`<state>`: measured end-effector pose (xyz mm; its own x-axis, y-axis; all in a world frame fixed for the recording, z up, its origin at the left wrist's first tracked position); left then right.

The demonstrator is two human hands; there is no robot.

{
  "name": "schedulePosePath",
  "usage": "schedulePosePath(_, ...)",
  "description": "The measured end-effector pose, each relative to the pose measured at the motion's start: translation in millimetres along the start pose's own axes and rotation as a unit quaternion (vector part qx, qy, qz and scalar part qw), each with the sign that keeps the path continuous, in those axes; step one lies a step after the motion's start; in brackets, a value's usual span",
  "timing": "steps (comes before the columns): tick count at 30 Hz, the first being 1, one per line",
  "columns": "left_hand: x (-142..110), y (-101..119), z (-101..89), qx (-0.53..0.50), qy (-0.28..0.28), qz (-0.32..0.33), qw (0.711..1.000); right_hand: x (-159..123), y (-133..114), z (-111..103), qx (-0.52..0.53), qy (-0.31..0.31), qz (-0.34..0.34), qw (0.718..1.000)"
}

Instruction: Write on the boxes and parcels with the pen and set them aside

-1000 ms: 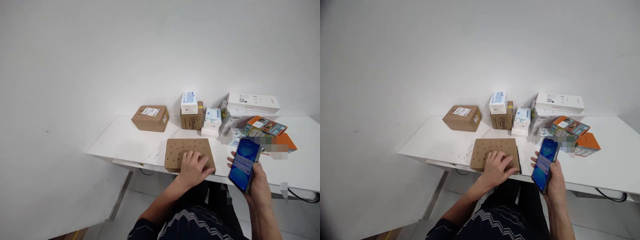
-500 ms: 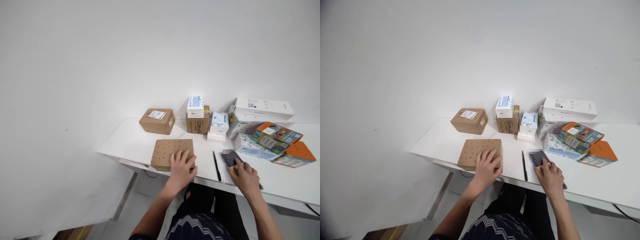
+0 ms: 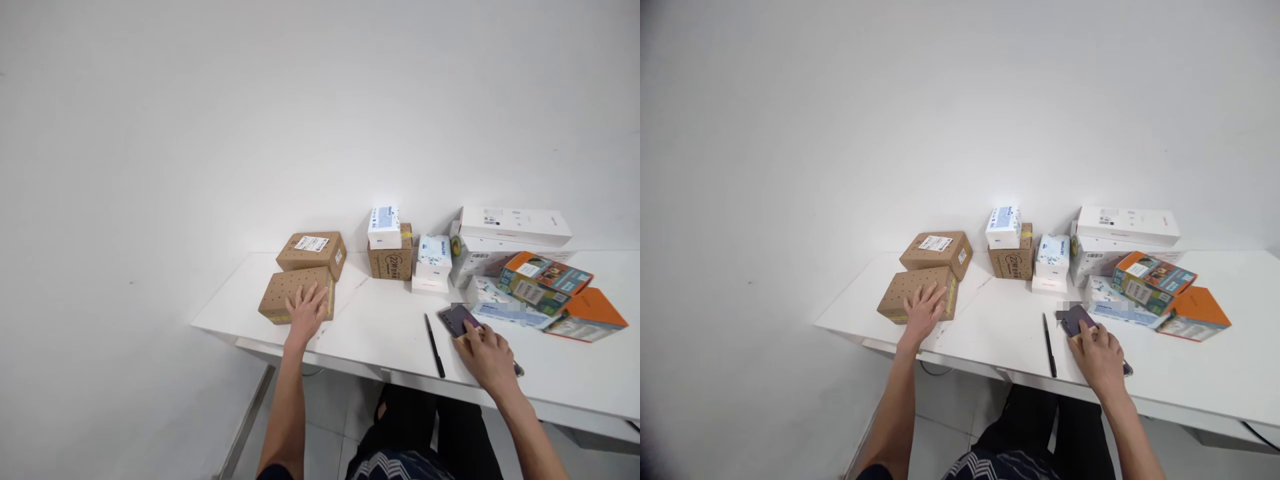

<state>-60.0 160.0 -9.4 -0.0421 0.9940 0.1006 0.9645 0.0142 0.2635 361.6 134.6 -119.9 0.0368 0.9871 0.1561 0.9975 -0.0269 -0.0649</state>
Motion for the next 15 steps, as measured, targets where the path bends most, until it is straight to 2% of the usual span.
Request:
schedulePosePath(3,8.6,13.9,-4.9,-0.041,0.068,0.018,0.997,0.1,1.5,-0.6,0.018,0.024,0.006,1.000)
schedulePosePath(6,21.3,59.4,-10.5,-0.098,0.135,0.086,0.982,-1.3,-7.3,-13.1,0.068,0.074,-0.023,0.995)
schedulePosePath(10,56.6,137.8,-14.7,-0.163,0.142,0.115,0.970,-15.7,-37.6,-31.2,0.223,0.122,-0.113,0.961)
schedulePosePath(13,89.7,183.1,-17.1,-0.202,0.137,0.073,0.967,-28.8,-49.5,-26.4,0.327,0.120,-0.093,0.933)
schedulePosePath(15,108.9,203.4,-16.6,-0.205,0.143,0.043,0.967,-35.1,-53.5,-20.0,0.365,0.118,-0.097,0.918)
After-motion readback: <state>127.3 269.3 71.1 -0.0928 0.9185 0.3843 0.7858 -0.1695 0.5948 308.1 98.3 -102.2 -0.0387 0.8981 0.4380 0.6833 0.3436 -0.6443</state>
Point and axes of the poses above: each hand's wrist, its own x-axis towards the middle knuckle, its own z-axis out of the palm, y = z × x, the point moved 7 cm from there along x, towards the middle knuckle, and after that the axes turned 15 degrees about -y, right-handed, at the moved point
